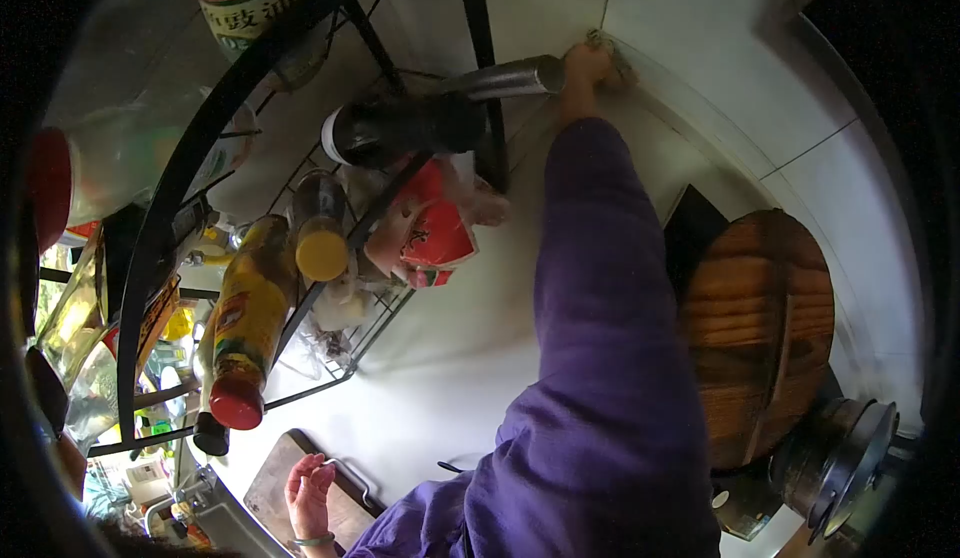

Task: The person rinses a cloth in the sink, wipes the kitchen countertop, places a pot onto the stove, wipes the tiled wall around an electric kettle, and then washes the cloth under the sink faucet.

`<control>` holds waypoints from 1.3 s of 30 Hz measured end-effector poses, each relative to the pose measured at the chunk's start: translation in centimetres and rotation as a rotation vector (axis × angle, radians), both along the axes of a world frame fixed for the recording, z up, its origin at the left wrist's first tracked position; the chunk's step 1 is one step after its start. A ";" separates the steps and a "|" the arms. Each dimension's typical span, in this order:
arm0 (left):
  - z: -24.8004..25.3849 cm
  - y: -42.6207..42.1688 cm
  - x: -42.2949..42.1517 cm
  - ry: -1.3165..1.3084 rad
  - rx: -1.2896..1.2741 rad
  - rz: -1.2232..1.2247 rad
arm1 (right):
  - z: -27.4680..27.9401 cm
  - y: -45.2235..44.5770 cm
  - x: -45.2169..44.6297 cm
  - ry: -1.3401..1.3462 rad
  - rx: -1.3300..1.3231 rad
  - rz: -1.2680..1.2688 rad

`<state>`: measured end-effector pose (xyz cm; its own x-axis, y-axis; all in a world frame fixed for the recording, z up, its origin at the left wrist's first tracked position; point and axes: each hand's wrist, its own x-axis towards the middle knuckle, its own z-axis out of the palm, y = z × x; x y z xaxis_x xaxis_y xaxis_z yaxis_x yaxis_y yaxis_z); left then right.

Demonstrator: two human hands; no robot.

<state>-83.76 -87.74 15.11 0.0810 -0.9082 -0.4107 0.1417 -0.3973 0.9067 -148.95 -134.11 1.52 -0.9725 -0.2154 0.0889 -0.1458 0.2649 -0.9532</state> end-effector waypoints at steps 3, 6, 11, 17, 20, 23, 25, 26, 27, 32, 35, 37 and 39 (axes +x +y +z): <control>0.7 1.1 0.7 -0.009 0.057 0.051 | 1.1 2.7 0.1 0.202 0.202 0.149; 0.4 1.7 1.6 -0.038 0.056 0.064 | 7.4 9.1 3.8 0.455 0.798 0.260; -0.1 1.5 1.4 -0.006 0.064 0.065 | -0.8 5.3 -4.1 0.939 0.845 0.336; -1.4 1.0 0.9 -0.034 0.093 0.059 | -2.4 4.7 -3.2 0.663 0.625 0.326; -1.0 0.3 -0.3 0.004 0.085 0.011 | -6.5 4.5 -3.4 0.761 0.361 0.470; -1.0 -0.8 -0.9 0.042 0.045 -0.030 | -5.1 7.3 0.7 0.799 0.308 0.553; -0.5 -1.5 -1.5 0.060 0.041 -0.057 | 0.8 11.4 6.8 0.679 0.103 0.594; -0.3 -1.7 -1.8 0.051 0.037 -0.068 | 2.5 12.7 8.9 0.555 -0.102 0.639; -0.2 -1.7 -1.9 0.042 0.031 -0.078 | 1.6 12.5 9.5 0.553 -0.105 0.638; 0.0 -1.3 -1.3 -0.016 -0.027 -0.099 | 0.4 15.3 14.2 0.778 0.158 0.548; 0.7 -1.0 -1.6 0.064 -0.015 -0.070 | -0.1 15.8 15.3 0.631 -0.087 0.607; 0.5 -0.9 -1.3 0.041 -0.034 -0.053 | 0.8 16.5 15.4 0.617 0.015 0.637; -0.3 -0.7 -0.2 -0.036 -0.034 -0.075 | 1.0 17.1 15.5 0.605 0.117 0.668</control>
<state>-83.99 -88.49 14.86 0.0267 -0.9258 -0.3771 0.0796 -0.3740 0.9240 -133.48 -117.06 2.49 -0.4361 -0.7574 0.4859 -0.7705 0.0352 -0.6365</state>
